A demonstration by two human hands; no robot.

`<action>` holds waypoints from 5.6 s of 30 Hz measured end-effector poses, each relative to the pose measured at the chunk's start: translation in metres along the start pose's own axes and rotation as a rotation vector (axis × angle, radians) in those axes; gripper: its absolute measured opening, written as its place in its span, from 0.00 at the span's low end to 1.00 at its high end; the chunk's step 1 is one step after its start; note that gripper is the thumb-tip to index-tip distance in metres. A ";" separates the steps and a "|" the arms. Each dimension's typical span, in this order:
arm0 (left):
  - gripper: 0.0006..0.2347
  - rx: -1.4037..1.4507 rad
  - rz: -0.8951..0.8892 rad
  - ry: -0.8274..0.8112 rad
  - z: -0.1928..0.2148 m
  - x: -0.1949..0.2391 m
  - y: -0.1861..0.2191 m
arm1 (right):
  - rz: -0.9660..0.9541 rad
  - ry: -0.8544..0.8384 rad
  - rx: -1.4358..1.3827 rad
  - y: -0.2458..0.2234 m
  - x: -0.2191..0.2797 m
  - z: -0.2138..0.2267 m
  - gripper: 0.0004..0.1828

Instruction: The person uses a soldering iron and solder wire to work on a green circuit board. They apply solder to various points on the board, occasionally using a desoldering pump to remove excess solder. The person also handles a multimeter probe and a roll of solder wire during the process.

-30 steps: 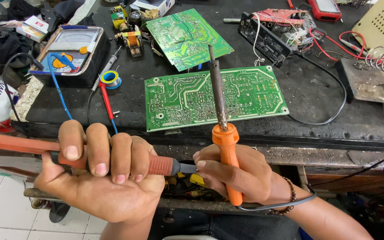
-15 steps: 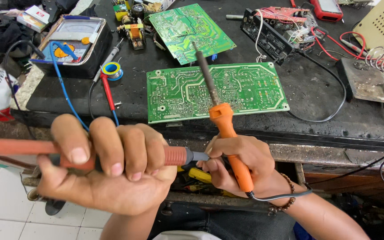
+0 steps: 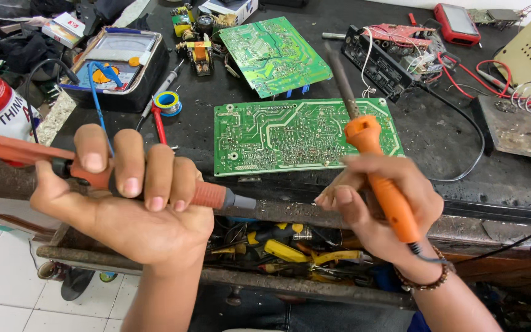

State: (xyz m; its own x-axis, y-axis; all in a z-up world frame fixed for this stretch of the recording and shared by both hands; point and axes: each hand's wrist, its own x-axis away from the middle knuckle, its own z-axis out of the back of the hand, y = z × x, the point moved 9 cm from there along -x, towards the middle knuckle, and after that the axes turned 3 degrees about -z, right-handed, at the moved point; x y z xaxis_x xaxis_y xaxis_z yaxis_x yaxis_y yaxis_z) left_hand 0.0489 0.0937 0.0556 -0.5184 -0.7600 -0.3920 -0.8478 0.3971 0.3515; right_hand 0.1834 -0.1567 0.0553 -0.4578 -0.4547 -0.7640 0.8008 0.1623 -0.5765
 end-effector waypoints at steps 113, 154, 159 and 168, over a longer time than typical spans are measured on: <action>0.08 -1.961 -0.313 -0.576 0.034 -0.047 -0.052 | -0.989 0.005 -0.132 0.226 -0.114 0.008 0.29; 0.16 -1.481 0.098 -0.789 0.002 -0.055 -0.103 | -0.976 -0.018 -0.315 0.218 -0.116 0.003 0.26; 0.14 -1.612 0.082 -0.792 0.008 -0.054 -0.107 | -0.941 -0.046 -0.348 0.219 -0.117 0.002 0.25; 0.13 -1.606 -0.028 -0.791 0.000 -0.055 -0.110 | -0.944 -0.049 -0.317 0.215 -0.118 0.003 0.25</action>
State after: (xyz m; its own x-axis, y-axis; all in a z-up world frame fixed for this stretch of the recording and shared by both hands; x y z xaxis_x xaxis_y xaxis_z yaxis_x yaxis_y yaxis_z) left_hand 0.1711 0.0917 0.0385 -0.8412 -0.1632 -0.5155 -0.1781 -0.8165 0.5492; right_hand 0.4107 -0.0704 0.0223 -0.8317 -0.5524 0.0558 -0.0265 -0.0609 -0.9978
